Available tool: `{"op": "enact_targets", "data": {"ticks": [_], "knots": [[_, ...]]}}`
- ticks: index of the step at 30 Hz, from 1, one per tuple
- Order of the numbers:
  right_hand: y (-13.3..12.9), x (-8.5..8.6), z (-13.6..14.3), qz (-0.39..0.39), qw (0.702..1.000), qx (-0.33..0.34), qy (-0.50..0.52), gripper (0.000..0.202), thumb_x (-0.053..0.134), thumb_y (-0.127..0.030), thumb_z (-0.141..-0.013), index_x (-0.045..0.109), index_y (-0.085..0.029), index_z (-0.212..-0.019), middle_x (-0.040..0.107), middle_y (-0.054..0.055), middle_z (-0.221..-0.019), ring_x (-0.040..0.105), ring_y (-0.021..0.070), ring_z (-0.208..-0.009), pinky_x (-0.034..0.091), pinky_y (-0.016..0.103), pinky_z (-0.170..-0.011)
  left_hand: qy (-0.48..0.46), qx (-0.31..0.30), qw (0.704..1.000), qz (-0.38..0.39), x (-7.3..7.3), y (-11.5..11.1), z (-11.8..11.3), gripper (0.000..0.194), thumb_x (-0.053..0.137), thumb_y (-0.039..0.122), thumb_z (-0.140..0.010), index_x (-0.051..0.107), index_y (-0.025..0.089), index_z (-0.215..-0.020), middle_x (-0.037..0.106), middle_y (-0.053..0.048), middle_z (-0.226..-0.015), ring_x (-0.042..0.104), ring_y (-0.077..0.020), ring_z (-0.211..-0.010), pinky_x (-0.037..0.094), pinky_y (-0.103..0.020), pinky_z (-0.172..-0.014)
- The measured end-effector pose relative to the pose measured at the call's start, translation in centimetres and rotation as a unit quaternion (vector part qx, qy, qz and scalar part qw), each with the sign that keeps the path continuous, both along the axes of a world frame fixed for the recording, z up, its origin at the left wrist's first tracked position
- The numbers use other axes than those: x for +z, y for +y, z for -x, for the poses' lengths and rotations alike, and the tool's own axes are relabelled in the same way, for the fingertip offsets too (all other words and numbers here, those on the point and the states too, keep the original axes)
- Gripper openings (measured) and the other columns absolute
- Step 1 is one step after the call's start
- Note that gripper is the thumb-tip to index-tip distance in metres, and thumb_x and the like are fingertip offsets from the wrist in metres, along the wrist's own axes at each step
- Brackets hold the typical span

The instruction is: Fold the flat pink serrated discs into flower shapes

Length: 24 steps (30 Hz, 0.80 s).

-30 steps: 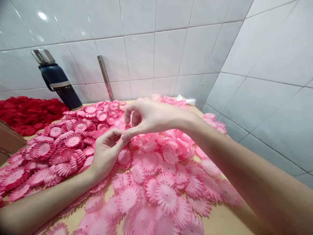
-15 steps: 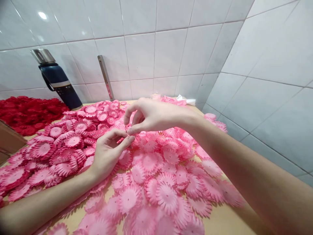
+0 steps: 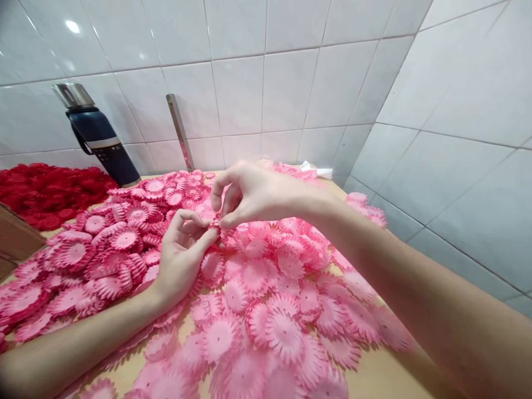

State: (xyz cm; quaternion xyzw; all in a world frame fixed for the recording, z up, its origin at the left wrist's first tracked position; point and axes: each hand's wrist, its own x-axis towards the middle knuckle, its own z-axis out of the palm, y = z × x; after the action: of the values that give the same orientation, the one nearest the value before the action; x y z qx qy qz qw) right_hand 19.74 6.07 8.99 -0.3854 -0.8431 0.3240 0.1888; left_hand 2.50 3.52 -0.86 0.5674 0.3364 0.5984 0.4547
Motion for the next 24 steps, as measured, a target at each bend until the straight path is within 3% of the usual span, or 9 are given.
{"op": "enact_targets", "data": {"ticks": [4, 9, 16, 24], "knots": [[-0.15, -0.08, 0.38, -0.001, 1.000, 0.010, 0.018, 0.016, 0.068, -0.016, -0.069, 0.052, -0.019, -0.072, 0.062, -0.003, -0.065, 0.063, 0.0134, -0.065, 0.046, 0.023, -0.053, 0.047, -0.015, 0.999, -0.004, 0.12, -0.05, -0.03, 0.008, 0.060, 0.011, -0.079, 0.065, 0.016, -0.078, 0.065, 0.000, -0.078, 0.061, -0.0105, -0.075, 0.051, -0.022, -0.073], [-0.28, 0.24, 0.43, -0.012, 1.000, 0.003, 0.008, 0.022, 0.067, -0.015, -0.069, 0.046, -0.019, -0.068, 0.057, -0.004, -0.062, 0.061, 0.0124, -0.063, 0.042, 0.023, -0.052, 0.046, -0.031, 0.998, 0.020, 0.34, -0.30, 0.17, 0.009, 0.065, 0.018, -0.078, 0.070, 0.015, -0.085, 0.070, -0.003, -0.082, 0.066, -0.0139, -0.076, 0.055, -0.026, -0.074], [-0.06, 0.28, 0.03, -0.015, 1.000, 0.006, -0.025, 0.012, 0.065, -0.026, -0.077, 0.056, -0.019, -0.080, 0.066, 0.000, -0.073, 0.062, 0.0143, -0.068, 0.043, 0.026, -0.057, 0.070, -0.032, 0.997, 0.007, 0.37, -0.31, 0.25, 0.013, 0.069, 0.026, -0.077, 0.073, 0.016, -0.084, 0.070, -0.007, -0.089, 0.067, -0.0179, -0.080, 0.058, -0.031, -0.073], [-0.68, 0.66, 0.10, -0.048, 0.997, 0.027, -0.049, 0.002, 0.060, -0.020, -0.079, 0.059, -0.019, -0.081, 0.066, 0.001, -0.077, 0.059, 0.0133, -0.069, 0.044, 0.026, -0.060, 0.094, -0.002, 0.995, -0.012, 0.50, -0.26, 0.17, 0.012, 0.069, 0.028, -0.079, 0.072, 0.016, -0.078, 0.070, -0.004, -0.080, 0.063, -0.0159, -0.076, 0.054, -0.029, -0.073]]}}
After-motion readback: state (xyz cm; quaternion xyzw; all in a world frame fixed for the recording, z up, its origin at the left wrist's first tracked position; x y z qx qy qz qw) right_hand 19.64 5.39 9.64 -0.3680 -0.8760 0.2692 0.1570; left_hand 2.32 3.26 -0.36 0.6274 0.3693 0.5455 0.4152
